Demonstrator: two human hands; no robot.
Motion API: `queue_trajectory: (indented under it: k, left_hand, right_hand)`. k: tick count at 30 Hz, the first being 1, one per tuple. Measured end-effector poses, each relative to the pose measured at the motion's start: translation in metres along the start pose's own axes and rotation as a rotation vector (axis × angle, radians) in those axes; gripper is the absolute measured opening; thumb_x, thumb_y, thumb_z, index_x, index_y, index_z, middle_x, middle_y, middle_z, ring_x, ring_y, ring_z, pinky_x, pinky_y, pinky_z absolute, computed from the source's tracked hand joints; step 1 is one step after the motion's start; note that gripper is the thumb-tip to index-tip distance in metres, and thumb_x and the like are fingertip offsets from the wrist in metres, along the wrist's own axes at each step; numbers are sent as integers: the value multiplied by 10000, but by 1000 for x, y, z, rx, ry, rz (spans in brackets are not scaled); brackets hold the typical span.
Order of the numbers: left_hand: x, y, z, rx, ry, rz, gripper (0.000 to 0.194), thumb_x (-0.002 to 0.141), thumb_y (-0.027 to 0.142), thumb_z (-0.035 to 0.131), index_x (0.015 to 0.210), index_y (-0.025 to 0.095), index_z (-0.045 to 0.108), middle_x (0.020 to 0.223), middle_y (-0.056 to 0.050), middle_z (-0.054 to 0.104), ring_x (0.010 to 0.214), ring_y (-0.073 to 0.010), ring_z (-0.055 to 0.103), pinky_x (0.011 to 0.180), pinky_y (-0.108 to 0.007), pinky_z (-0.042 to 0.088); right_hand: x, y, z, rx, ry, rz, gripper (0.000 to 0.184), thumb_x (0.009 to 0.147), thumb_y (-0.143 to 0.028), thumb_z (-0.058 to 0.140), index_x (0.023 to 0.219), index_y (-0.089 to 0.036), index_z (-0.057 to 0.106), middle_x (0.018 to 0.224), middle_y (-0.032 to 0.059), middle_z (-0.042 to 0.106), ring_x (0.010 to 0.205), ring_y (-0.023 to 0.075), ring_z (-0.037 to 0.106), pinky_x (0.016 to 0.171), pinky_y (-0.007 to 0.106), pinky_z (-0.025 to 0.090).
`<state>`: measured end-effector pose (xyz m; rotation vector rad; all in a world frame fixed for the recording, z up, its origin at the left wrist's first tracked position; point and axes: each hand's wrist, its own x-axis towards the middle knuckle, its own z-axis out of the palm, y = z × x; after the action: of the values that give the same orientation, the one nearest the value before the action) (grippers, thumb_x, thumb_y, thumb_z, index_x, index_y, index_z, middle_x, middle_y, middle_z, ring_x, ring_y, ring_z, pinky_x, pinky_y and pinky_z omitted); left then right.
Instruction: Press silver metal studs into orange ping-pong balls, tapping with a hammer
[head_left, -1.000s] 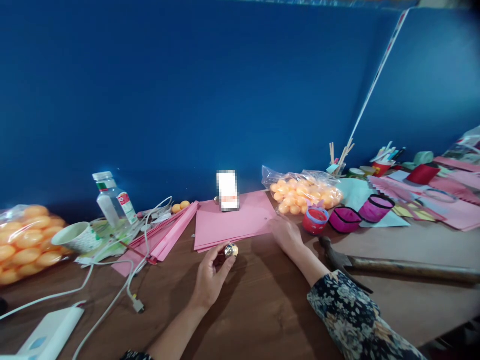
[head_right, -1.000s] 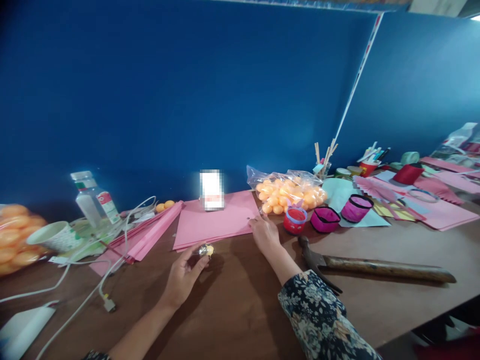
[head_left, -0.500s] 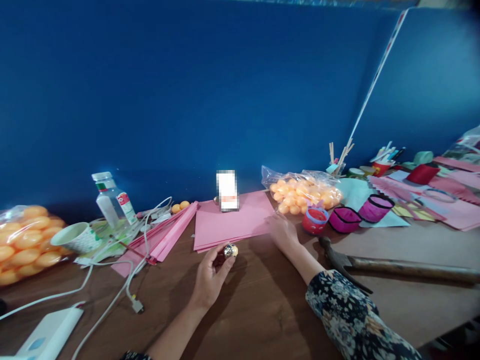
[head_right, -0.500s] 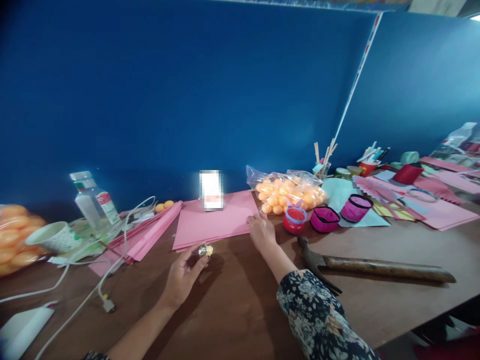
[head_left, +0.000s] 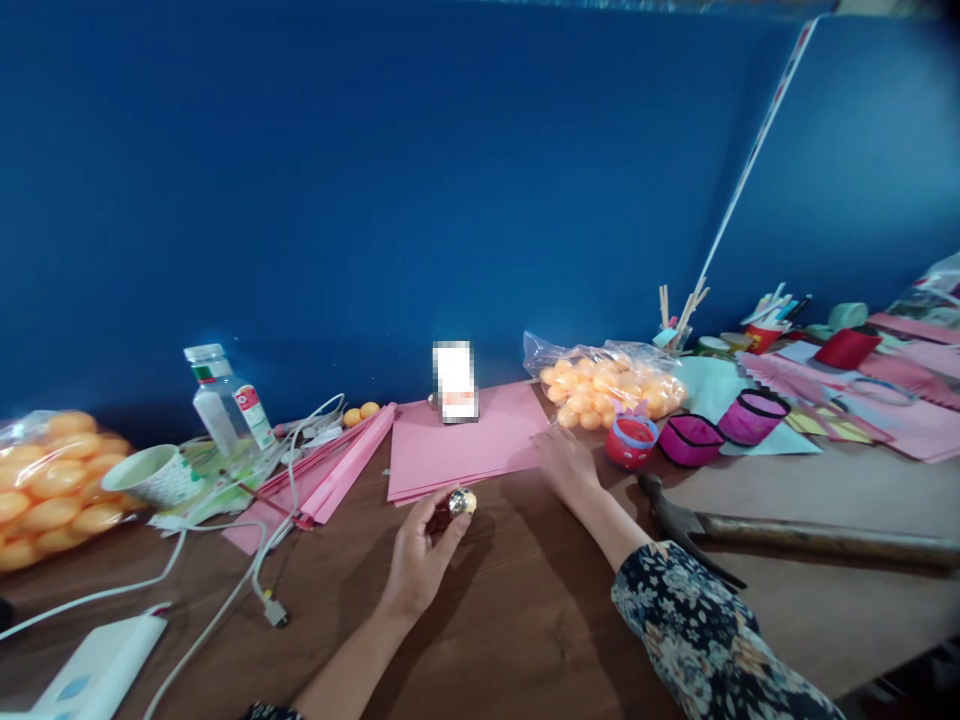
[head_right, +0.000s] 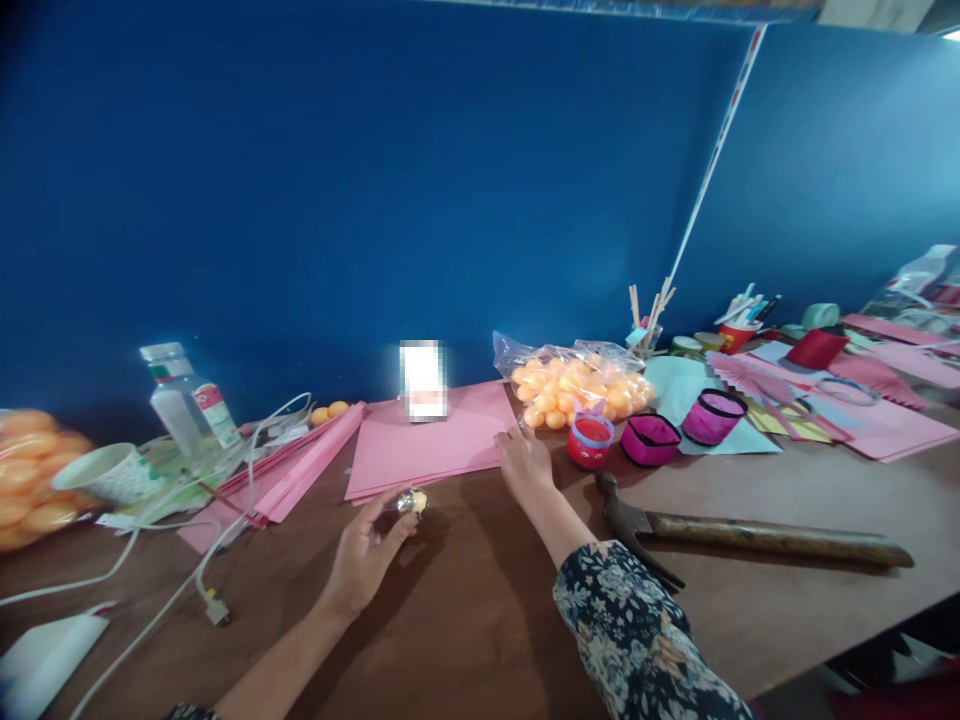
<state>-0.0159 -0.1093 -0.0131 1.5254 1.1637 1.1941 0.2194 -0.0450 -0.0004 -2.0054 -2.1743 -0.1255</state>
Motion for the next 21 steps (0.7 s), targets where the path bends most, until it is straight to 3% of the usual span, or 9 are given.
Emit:
queue_trajectory:
  k: [10,21]
  left_hand:
    - [-1,2,1,-13,17,-13,461,722,310,606,1164,211,518,1074,-60,611,888,-193,615,762,-316,519]
    - [-1,11,1,-182,47,-86,463,709,299,620,1150,196,521,1078,-62,601,892,-192,617,779,-324,526]
  right_hand:
    - [-1,0,1,-14,21,-47,268,851,-99,356,937,-172,599,932,89,606,951,190,488,862,269,315]
    - [1,1,1,34,69,-54,236,843,-113,390,903,-167,612,892,101,616,937,203,505,814,270,357]
